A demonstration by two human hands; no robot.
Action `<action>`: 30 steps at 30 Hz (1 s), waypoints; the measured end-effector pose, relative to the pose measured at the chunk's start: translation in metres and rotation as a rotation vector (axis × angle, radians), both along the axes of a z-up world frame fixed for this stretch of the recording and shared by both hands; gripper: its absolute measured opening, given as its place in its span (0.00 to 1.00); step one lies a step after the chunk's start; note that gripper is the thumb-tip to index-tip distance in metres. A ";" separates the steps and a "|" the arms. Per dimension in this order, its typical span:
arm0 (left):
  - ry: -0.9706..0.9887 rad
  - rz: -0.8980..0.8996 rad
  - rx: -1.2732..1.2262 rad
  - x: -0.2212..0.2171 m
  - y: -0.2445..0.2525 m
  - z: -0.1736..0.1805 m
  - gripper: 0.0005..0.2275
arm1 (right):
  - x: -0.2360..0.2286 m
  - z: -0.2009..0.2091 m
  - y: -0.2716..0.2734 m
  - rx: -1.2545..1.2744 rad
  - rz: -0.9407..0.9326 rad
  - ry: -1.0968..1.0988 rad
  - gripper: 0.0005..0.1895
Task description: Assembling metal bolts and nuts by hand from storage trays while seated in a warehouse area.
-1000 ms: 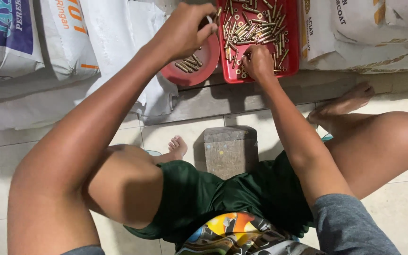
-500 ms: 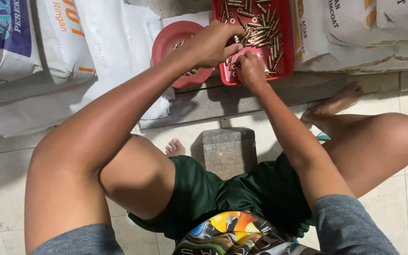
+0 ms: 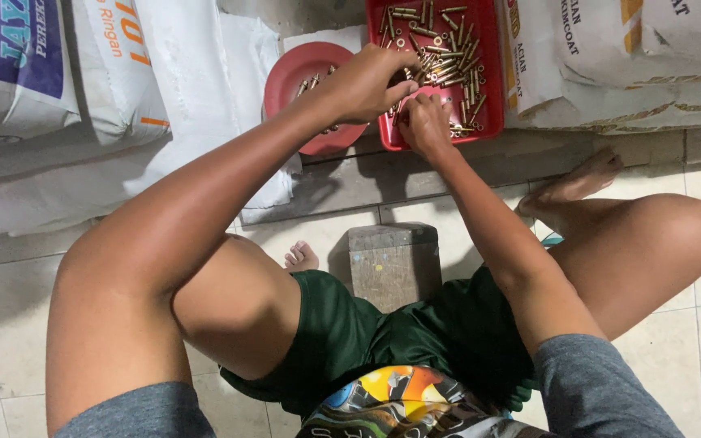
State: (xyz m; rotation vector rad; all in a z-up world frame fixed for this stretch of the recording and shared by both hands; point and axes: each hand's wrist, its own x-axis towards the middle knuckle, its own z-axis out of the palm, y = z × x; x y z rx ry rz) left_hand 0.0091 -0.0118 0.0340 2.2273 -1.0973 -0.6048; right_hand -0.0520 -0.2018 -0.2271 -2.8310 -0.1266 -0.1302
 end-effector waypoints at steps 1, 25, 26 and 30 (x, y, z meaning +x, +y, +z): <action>-0.003 -0.001 0.000 -0.002 0.001 0.001 0.12 | -0.001 0.007 0.003 0.000 -0.001 -0.003 0.10; -0.250 0.000 -0.526 -0.016 0.010 0.032 0.11 | -0.025 0.330 -0.025 1.122 0.033 0.098 0.04; -0.260 -0.008 -0.530 -0.016 0.009 0.032 0.11 | -0.026 0.332 -0.023 1.137 -0.015 0.111 0.03; -0.301 -0.037 -0.493 -0.016 0.009 0.030 0.11 | -0.030 0.330 -0.024 1.121 0.005 0.086 0.03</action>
